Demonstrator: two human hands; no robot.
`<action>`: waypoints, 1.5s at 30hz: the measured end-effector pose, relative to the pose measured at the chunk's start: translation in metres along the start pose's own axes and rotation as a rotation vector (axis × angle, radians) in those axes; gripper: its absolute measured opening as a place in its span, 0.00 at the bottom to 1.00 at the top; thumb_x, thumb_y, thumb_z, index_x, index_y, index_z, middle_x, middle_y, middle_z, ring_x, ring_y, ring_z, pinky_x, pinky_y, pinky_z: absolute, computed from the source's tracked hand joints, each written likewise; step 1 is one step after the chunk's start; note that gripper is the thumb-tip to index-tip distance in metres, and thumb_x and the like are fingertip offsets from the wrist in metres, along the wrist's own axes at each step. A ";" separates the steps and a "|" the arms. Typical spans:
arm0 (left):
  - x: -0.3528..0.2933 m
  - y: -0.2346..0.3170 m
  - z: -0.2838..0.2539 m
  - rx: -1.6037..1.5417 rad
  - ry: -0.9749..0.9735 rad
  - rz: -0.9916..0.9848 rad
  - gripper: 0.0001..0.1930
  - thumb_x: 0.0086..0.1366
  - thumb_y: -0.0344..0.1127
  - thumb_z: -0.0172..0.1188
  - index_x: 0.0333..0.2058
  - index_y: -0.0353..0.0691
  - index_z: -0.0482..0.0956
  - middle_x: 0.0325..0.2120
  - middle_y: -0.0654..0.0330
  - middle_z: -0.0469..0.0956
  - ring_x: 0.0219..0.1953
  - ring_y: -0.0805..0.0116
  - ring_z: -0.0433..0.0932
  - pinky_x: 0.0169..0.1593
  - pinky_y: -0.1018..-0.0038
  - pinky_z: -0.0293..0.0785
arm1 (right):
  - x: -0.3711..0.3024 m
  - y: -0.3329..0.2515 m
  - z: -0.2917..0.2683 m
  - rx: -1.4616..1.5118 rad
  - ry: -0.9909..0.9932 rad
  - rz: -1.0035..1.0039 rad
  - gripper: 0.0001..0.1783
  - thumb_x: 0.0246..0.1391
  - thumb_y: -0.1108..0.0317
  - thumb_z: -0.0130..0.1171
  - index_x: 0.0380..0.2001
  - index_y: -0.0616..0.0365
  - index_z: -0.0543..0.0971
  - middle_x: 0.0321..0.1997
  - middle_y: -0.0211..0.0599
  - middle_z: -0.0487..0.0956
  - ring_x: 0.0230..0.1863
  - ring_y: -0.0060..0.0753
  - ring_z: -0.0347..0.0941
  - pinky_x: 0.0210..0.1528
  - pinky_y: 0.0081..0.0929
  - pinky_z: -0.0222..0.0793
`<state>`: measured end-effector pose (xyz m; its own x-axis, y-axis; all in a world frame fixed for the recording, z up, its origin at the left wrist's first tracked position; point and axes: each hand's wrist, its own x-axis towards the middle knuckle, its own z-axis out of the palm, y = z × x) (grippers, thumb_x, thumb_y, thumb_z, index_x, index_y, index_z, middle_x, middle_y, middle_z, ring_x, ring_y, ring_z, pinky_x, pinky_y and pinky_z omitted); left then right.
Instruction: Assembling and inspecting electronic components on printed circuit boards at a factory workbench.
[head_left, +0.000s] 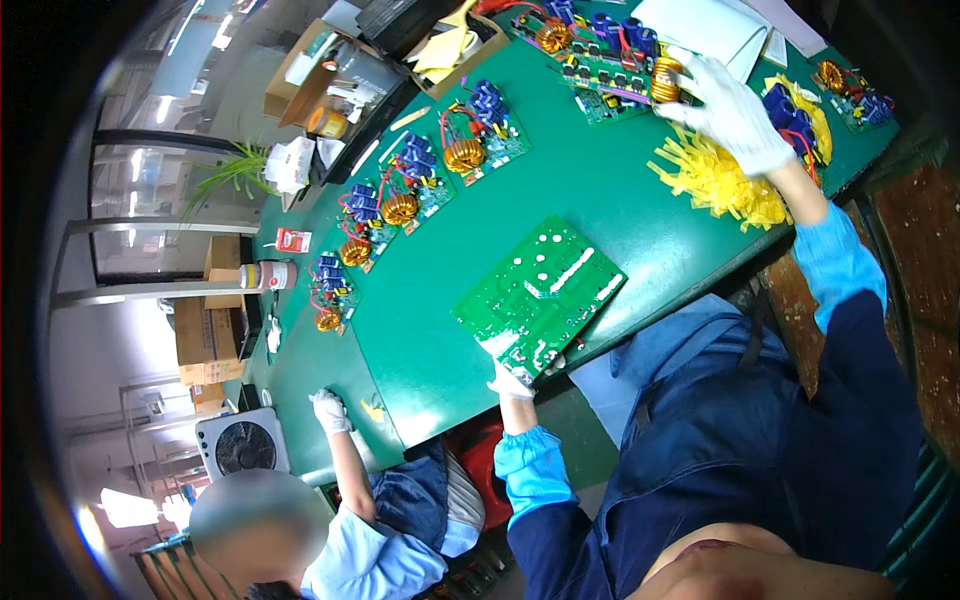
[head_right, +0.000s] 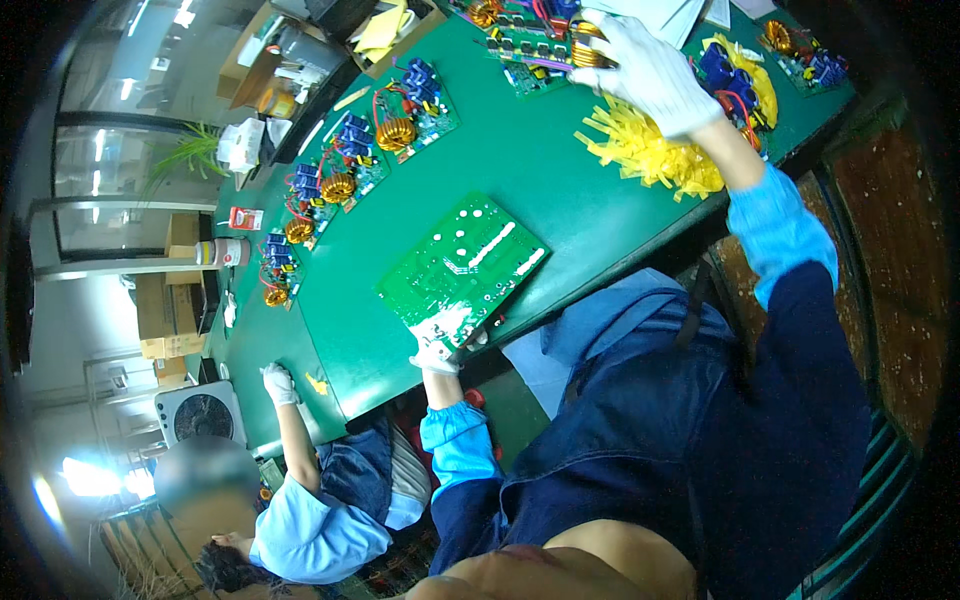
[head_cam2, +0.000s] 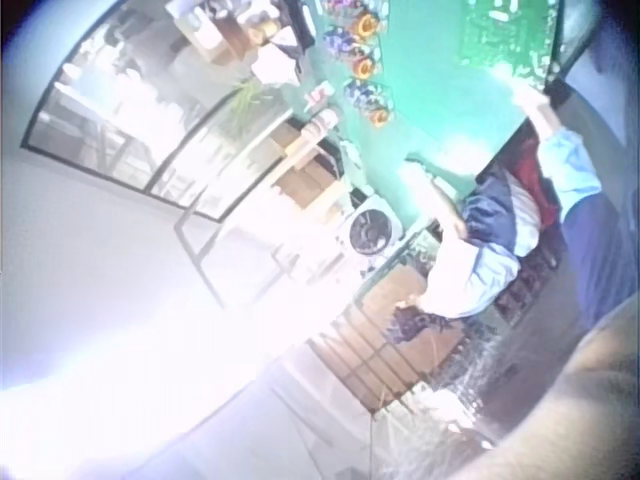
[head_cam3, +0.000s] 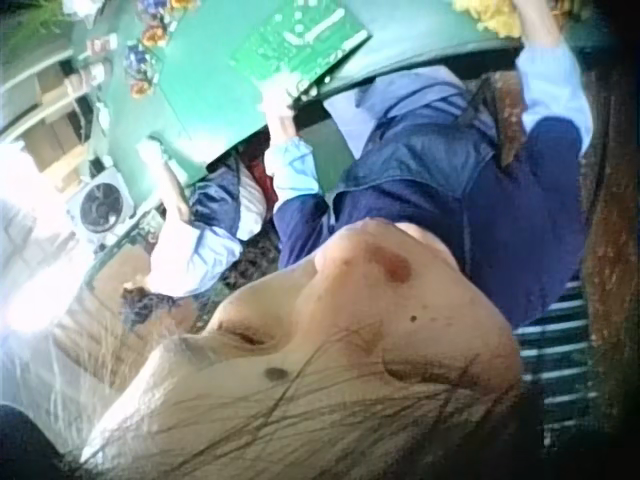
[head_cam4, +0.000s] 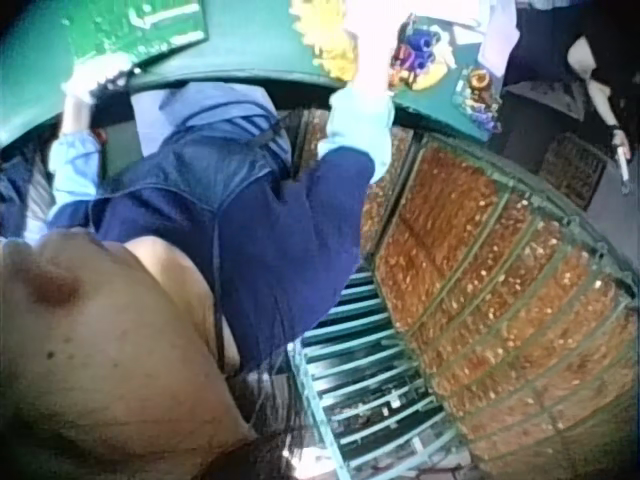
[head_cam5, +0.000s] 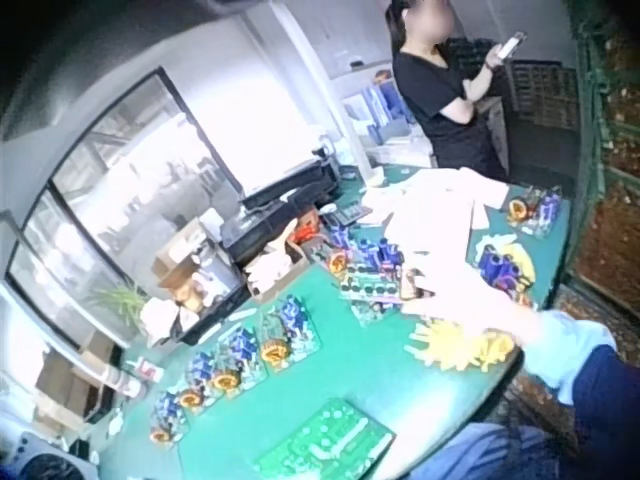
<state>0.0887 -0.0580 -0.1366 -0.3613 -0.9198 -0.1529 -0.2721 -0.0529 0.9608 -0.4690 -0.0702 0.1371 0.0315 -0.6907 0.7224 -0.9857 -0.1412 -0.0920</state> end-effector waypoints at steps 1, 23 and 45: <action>0.006 0.003 0.000 0.015 0.001 0.019 0.16 0.67 0.46 0.53 0.33 0.43 0.85 0.27 0.58 0.84 0.26 0.68 0.80 0.28 0.71 0.74 | 0.006 0.019 0.016 -0.041 -0.165 0.221 0.39 0.57 0.40 0.62 0.63 0.54 0.68 0.47 0.52 0.78 0.47 0.59 0.77 0.48 0.49 0.76; 0.066 0.268 0.053 1.443 0.498 0.578 0.22 0.70 0.44 0.55 0.16 0.44 0.76 0.15 0.54 0.76 0.17 0.56 0.78 0.21 0.61 0.72 | 0.003 -0.021 0.000 1.569 -0.115 0.605 0.33 0.65 0.40 0.56 0.61 0.54 0.73 0.55 0.25 0.78 0.51 0.15 0.76 0.44 0.14 0.73; 0.010 0.250 0.066 1.294 0.850 0.568 0.03 0.62 0.29 0.63 0.35 0.39 0.81 0.34 0.52 0.82 0.37 0.51 0.81 0.41 0.58 0.78 | -0.101 -0.109 -0.032 0.618 -0.609 0.410 0.19 0.59 0.59 0.65 0.50 0.54 0.75 0.46 0.42 0.83 0.44 0.47 0.82 0.42 0.39 0.77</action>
<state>-0.0415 -0.0543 0.0865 -0.2255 -0.6665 0.7106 -0.9585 0.2825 -0.0393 -0.3702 0.0378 0.0958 -0.0438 -0.9950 0.0896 -0.6832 -0.0356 -0.7294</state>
